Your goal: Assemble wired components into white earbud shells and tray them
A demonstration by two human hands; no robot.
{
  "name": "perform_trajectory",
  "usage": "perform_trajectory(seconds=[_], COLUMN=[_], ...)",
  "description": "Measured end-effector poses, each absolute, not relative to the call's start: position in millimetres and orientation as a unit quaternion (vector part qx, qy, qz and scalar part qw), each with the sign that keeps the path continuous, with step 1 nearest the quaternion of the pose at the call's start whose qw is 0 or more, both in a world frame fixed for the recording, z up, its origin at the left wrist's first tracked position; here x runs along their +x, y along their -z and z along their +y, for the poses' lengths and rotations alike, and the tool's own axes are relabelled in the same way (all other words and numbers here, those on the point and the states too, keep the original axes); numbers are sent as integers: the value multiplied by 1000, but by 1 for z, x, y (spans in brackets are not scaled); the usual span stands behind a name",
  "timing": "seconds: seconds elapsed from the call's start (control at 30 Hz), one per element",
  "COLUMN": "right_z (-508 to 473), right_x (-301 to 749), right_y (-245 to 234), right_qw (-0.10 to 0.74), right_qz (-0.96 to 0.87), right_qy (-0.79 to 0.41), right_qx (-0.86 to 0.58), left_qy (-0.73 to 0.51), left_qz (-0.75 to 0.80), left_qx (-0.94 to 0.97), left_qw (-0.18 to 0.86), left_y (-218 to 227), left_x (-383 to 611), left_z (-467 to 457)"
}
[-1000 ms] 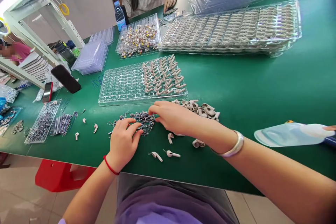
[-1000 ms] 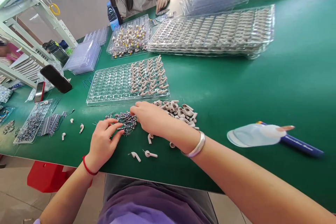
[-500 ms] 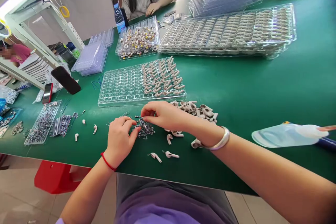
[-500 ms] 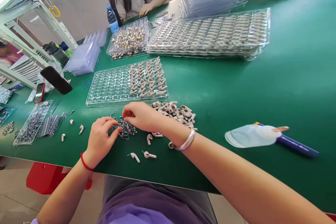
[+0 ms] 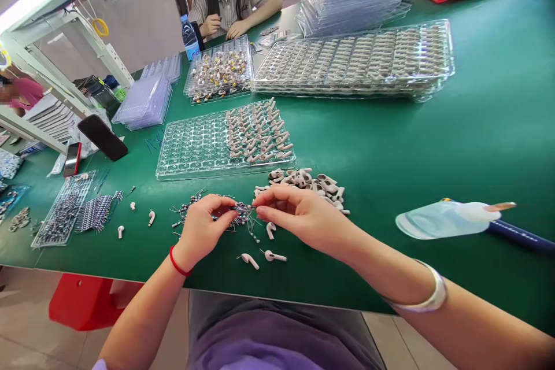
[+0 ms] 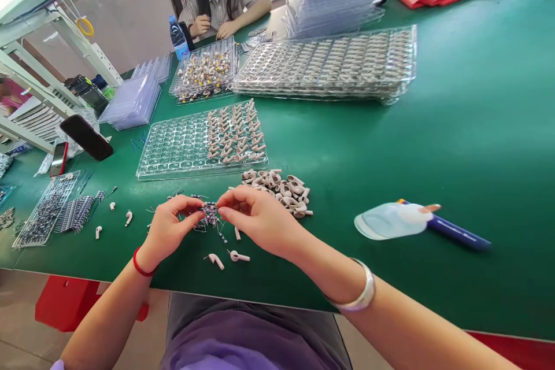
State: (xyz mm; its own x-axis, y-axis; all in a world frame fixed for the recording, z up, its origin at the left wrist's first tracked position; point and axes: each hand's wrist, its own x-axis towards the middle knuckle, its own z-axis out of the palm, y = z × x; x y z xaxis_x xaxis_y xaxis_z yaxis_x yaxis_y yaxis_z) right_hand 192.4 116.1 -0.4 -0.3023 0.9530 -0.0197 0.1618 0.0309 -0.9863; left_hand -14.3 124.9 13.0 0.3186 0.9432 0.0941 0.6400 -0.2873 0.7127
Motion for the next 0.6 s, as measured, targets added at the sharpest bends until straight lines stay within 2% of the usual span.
perform_trajectory(seconds=[0.17, 0.3, 0.5, 0.6], right_z=[75, 39, 20, 23], right_x=[216, 234, 258, 264], right_y=[7, 24, 35, 34], right_qw=[394, 403, 357, 359], right_qz=[-571, -587, -666, -706], right_qy=[-515, -406, -226, -209], right_qx=[-503, -573, -614, -574], left_qy=[-205, -187, -158, -122], left_qz=[541, 539, 417, 375], left_qx=[782, 809, 874, 898], left_qw=[234, 140, 192, 194], left_y=[-15, -13, -11, -11], left_x=[-24, -18, 21, 43], left_z=[125, 120, 112, 114])
